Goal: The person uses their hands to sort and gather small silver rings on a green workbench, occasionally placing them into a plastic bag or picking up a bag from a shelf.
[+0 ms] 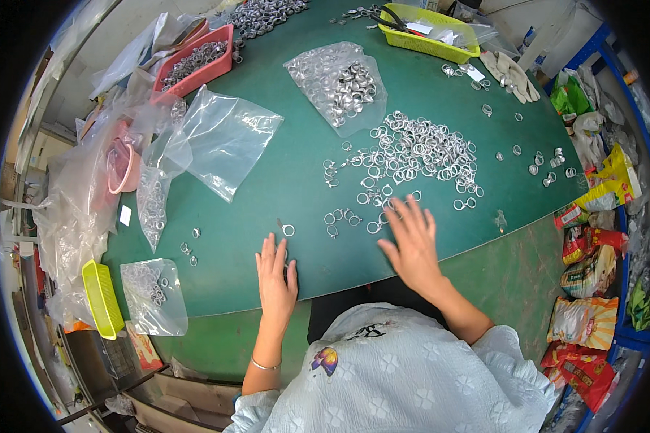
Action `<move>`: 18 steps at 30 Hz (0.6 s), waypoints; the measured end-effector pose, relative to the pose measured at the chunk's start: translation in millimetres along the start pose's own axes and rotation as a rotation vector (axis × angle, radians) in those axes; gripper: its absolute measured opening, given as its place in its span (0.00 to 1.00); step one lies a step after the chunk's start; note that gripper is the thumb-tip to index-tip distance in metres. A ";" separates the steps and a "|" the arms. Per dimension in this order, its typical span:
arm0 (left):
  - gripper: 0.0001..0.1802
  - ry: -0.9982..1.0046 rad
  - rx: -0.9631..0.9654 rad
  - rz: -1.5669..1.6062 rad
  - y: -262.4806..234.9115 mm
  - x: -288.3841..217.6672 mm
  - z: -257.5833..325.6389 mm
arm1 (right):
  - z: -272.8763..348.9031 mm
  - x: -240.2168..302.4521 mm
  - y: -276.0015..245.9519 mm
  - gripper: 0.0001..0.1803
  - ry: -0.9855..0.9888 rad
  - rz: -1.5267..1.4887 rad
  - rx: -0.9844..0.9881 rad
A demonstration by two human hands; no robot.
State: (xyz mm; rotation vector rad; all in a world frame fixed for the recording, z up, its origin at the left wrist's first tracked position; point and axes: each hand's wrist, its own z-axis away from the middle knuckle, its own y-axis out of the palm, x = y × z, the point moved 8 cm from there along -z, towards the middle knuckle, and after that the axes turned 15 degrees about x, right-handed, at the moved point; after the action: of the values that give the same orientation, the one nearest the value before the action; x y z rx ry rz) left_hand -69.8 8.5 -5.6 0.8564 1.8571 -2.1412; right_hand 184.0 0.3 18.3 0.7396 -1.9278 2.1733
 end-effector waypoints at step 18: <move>0.23 0.116 -0.104 0.086 -0.9 -26.9 1.6 | 9.0 60.7 44.7 0.37 -0.259 -0.099 0.146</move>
State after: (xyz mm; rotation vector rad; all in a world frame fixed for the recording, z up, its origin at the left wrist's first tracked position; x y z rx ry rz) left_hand -48.7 1.0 9.5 1.0366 1.9293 -1.9646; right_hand 114.8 -28.6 6.2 1.1675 -1.8090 2.2712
